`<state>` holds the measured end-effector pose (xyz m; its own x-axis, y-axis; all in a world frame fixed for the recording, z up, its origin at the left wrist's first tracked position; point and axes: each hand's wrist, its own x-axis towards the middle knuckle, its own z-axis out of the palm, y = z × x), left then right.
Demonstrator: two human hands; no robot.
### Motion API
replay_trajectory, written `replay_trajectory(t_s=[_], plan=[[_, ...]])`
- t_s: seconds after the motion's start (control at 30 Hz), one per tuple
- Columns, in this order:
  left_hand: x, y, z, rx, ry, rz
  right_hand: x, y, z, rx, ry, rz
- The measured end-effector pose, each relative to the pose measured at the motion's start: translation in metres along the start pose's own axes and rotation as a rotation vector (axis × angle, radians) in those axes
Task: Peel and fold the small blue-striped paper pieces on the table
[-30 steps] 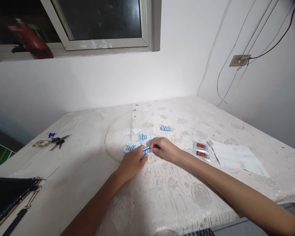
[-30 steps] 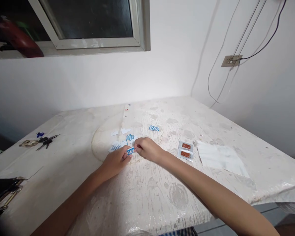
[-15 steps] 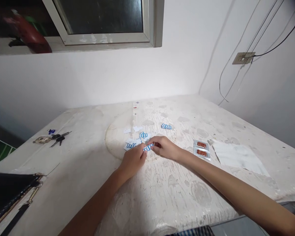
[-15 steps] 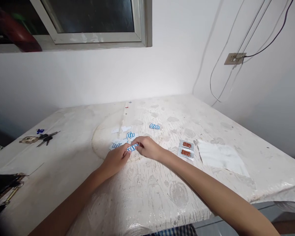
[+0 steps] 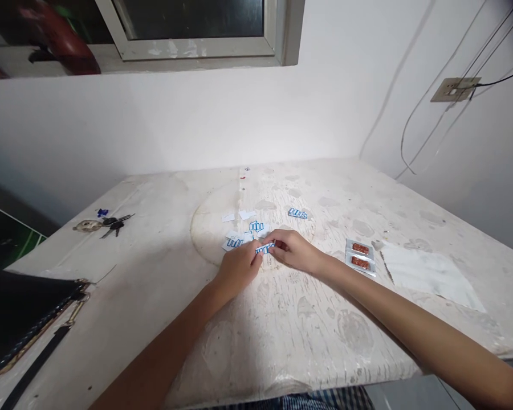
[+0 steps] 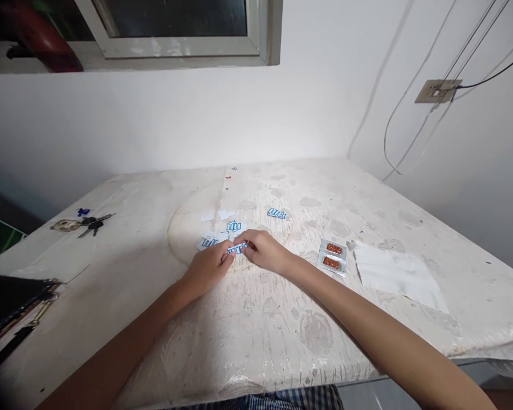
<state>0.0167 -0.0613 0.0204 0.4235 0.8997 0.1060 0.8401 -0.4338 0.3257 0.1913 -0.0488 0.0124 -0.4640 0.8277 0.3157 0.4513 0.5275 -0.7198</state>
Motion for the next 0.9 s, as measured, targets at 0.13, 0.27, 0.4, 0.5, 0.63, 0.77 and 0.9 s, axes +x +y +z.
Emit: replay_trajectory(t_s=[0.13,0.27,0.4,0.5,0.63,0.77,0.9], plan=[[-0.001,0.002,0.000,0.006,-0.012,0.004,-0.001,0.000,0.000,0.001,-0.012,0.018],[-0.002,0.001,-0.006,-0.074,-0.032,-0.010,-0.002,-0.002,0.000,-0.029,-0.001,0.037],[0.000,-0.004,-0.014,-0.243,-0.110,-0.027,-0.003,-0.005,-0.001,-0.042,-0.019,0.021],[0.002,-0.008,-0.015,-0.314,-0.114,-0.007,-0.003,-0.005,-0.001,-0.037,-0.026,0.010],[0.004,-0.010,-0.013,-0.360,-0.108,0.001,-0.003,-0.005,0.000,-0.046,-0.016,0.009],[0.005,-0.010,-0.013,-0.404,-0.124,-0.005,-0.003,-0.005,0.001,-0.061,-0.013,0.014],[0.004,-0.009,-0.015,-0.419,-0.117,0.004,-0.003,-0.006,0.003,-0.071,-0.002,0.038]])
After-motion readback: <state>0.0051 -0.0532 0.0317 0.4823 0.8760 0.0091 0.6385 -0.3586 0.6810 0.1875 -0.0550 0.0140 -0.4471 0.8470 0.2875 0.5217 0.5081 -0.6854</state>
